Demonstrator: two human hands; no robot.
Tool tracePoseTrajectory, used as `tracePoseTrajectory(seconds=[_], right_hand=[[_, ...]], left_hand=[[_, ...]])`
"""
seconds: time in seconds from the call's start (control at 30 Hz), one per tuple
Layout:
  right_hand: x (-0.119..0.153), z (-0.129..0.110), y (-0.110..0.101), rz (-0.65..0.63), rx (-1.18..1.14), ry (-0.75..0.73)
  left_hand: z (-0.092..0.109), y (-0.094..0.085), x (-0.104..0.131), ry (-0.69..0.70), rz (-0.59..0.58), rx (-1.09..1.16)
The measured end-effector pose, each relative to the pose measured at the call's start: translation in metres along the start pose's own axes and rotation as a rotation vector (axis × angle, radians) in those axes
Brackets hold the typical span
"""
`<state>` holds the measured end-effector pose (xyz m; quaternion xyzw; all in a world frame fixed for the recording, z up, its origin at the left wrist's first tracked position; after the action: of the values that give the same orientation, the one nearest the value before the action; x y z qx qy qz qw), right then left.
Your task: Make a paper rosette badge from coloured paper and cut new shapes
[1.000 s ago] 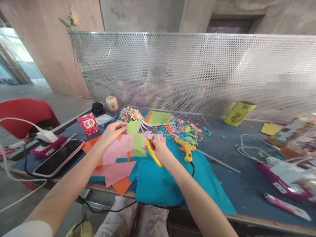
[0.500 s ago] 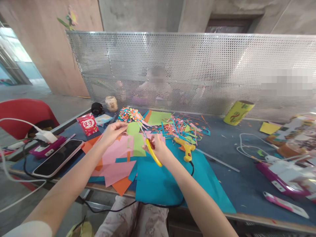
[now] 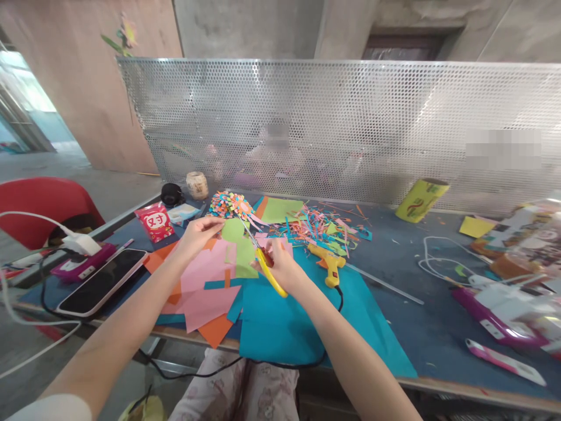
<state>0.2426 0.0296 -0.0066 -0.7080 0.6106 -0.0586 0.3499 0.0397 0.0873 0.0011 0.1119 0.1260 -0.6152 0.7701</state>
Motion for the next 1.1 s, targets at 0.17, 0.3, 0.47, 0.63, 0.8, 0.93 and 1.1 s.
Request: tracePoseTrajectory(seconds=[0.17,0.3,0.47,0.63,0.8,0.93,1.1], right_hand=[[0.002,0.000,0.001,-0.034,0.013,0.033],[0.002,0.004,0.004,-0.058,0.002,0.056],[0.000,0.011,0.005,-0.040,-0.010,0.060],[0.000,0.013,0.007,-0.067,-0.019,0.070],[-0.007,0.021,0.007,0.023,-0.026,0.047],[-0.007,0.030,0.013,0.108,-0.162,0.117],[-0.004,0.035,0.014,0.174,-0.371,0.224]], left_hand=[[0.000,0.001,0.000,0.007,-0.012,-0.012],[0.001,0.000,-0.001,0.013,-0.006,-0.008],[0.002,-0.002,-0.001,0.016,0.008,-0.004],[0.001,-0.005,-0.004,0.017,0.026,-0.018],[0.000,-0.002,-0.002,0.020,0.032,-0.020],[-0.002,0.015,0.009,-0.012,-0.047,0.006],[-0.013,0.031,0.022,-0.197,-0.105,0.226]])
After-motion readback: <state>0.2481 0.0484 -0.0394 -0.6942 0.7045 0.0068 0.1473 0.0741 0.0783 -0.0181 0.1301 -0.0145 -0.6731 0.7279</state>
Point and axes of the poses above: each hand's wrist, its own x-axis away from the middle knuckle, its own y-axis out of the palm, z = x × y, the point moved 10 cm from there along -x, towards the middle knuckle, and after that the axes turned 9 degrees about z, right-handed, at the moved point
